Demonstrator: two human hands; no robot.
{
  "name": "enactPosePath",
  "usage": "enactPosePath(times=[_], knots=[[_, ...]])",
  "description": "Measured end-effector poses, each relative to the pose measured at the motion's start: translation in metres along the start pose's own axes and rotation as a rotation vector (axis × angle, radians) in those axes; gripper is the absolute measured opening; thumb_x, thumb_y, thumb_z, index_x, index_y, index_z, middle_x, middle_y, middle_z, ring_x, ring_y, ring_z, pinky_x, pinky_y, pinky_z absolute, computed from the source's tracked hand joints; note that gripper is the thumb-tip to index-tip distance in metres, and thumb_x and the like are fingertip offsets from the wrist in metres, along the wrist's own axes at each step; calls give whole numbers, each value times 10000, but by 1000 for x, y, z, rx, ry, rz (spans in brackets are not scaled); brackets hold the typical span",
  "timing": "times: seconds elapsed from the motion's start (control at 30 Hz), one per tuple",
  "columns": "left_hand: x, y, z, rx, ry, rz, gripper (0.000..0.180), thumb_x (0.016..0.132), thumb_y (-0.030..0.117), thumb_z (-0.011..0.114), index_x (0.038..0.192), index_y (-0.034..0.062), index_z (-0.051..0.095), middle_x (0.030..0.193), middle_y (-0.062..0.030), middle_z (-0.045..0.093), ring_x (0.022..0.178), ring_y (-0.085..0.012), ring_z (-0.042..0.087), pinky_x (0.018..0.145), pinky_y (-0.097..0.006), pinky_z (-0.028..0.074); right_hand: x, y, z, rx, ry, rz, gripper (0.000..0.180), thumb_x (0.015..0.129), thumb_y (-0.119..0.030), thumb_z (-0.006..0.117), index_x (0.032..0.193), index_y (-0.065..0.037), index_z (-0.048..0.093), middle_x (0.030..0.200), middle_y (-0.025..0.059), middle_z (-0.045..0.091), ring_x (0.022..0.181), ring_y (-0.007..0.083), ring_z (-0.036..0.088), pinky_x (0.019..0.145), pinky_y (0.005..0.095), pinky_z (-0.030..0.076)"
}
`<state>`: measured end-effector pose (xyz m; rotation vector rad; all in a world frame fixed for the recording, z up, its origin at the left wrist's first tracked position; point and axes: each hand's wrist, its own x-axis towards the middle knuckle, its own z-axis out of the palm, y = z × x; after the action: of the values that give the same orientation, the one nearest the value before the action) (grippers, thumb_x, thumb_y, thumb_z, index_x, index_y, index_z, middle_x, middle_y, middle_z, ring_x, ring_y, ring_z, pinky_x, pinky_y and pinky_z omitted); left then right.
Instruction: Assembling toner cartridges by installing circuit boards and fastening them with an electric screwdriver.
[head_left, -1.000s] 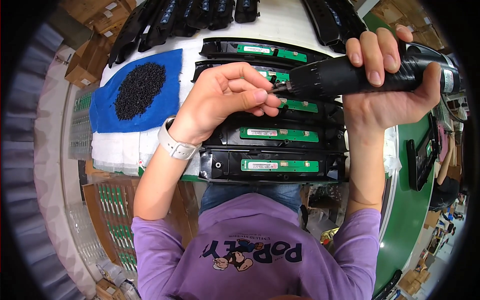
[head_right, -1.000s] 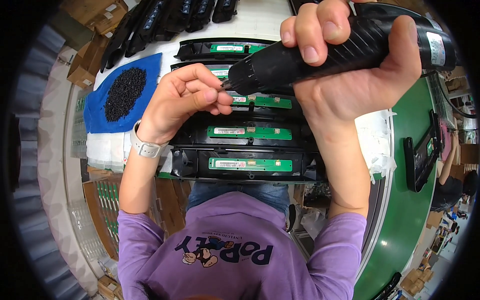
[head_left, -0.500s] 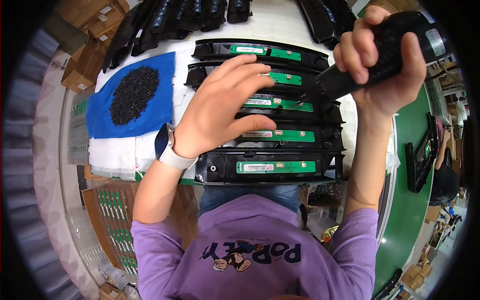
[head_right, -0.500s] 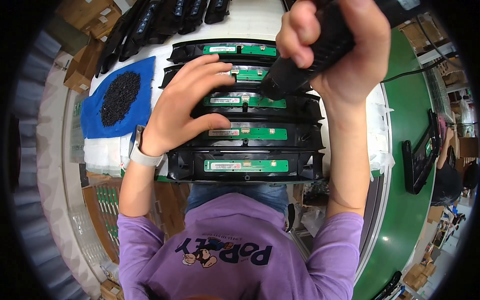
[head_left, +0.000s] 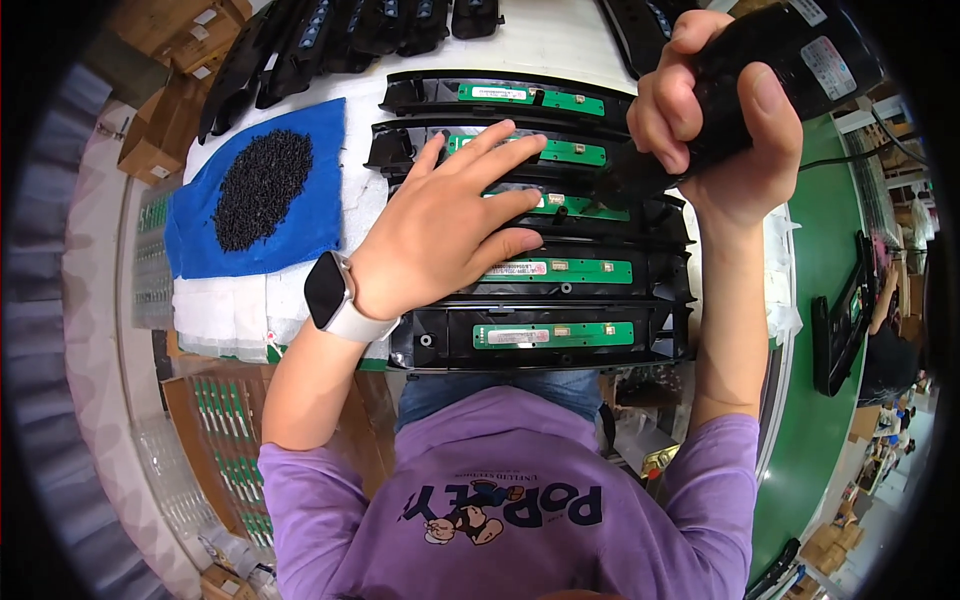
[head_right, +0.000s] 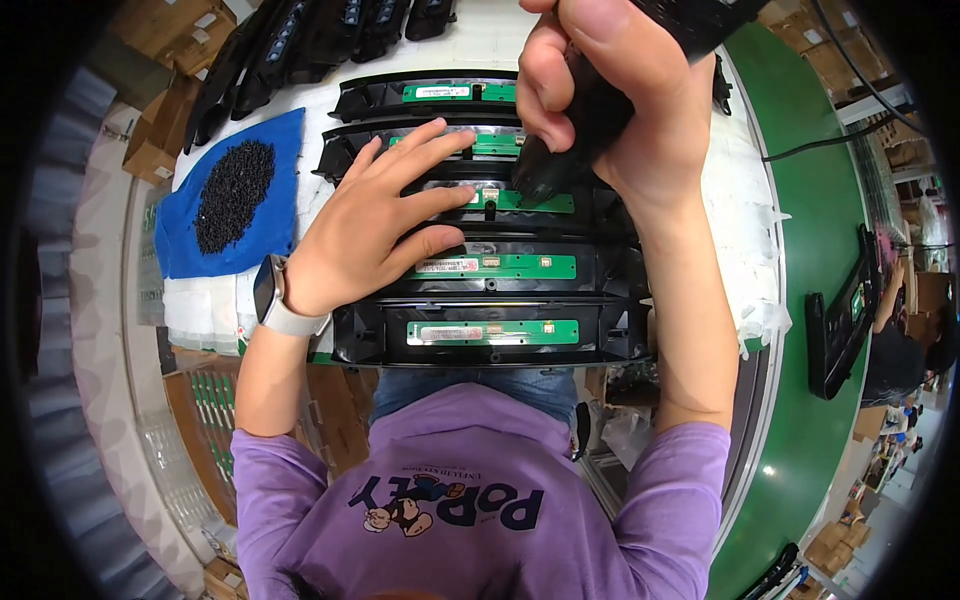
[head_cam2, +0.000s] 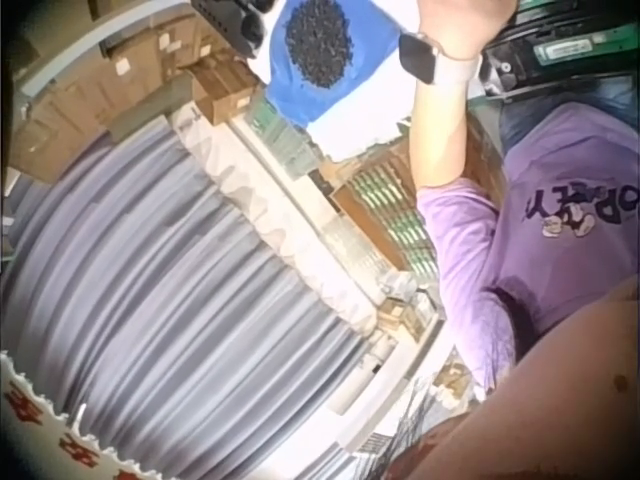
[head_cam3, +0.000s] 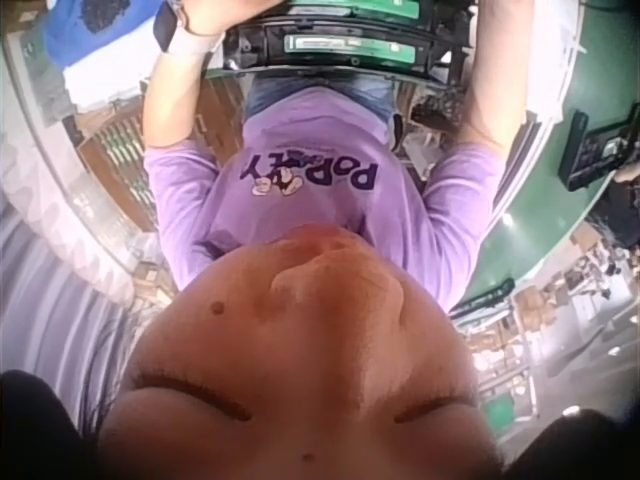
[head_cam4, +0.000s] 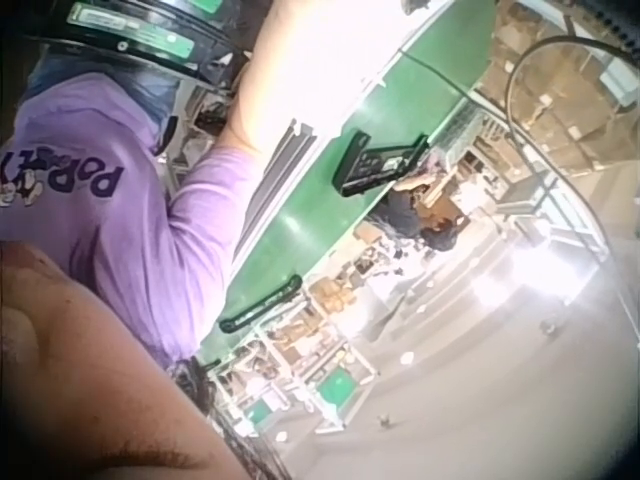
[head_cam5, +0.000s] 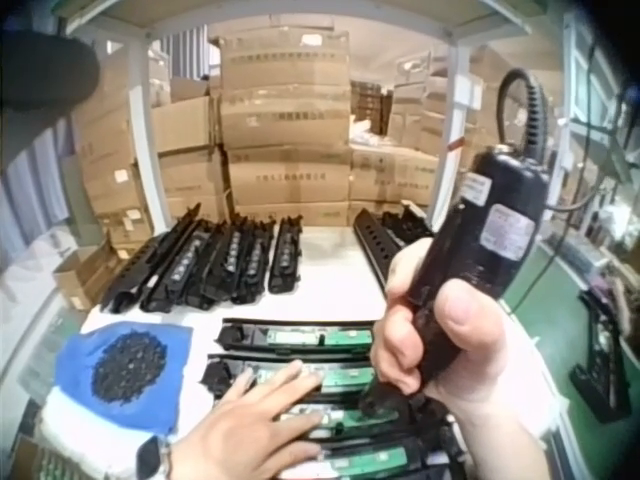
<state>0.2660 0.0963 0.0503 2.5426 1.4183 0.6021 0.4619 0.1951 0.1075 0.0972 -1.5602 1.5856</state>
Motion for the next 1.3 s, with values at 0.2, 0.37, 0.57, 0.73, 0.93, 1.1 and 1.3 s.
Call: enactPosePath(times=[0.2,0.37,0.57,0.73,0.93,1.1,1.3], knots=[[-1,2,0,20,-11,-15,297,860,300,575,1063,94,641,1412,-49,366,1339,-283,287,1016,-596,247,-2,2,2,-138,71,53,443,876,-412,440,1075,-18,473,596,14,420,402,101,389,448,258,334],[-1,2,0,17,-17,-27,268,887,267,539,1068,97,639,1415,-44,362,1340,-281,285,1023,-596,232,-1,0,3,-167,67,53,440,876,-406,435,1076,-15,466,597,19,422,402,103,391,446,259,338],[-1,2,0,22,-25,-31,254,898,239,517,1070,96,636,1420,-44,353,1340,-282,283,1022,-598,231,-2,3,5,-163,81,84,406,866,-402,447,1019,-27,452,592,21,419,399,106,386,421,252,319],[1,2,-1,46,-42,-27,244,896,209,507,1072,97,635,1422,-49,345,1339,-288,282,1018,-604,233,1,4,10,-160,-47,164,374,821,-374,538,928,-36,419,595,35,442,387,107,393,380,229,317],[4,3,0,55,-29,-25,216,885,162,507,1052,105,632,1405,-62,359,1334,-300,288,1003,-612,253,0,5,13,-135,-63,161,371,808,-344,581,903,-27,415,585,35,451,381,101,397,362,214,320],[3,3,2,73,-15,-29,193,863,143,543,1032,100,626,1360,-70,414,1329,-304,295,988,-618,275,-5,6,26,-272,-51,117,444,798,-387,621,941,-14,427,581,16,454,398,97,393,377,209,319],[-10,-6,-16,82,250,17,199,816,138,609,1008,85,622,1197,-98,526,1140,-306,475,894,-486,402,-9,-12,3,-75,-13,48,548,788,-492,597,1050,-38,439,602,-12,444,427,97,418,458,252,357]])
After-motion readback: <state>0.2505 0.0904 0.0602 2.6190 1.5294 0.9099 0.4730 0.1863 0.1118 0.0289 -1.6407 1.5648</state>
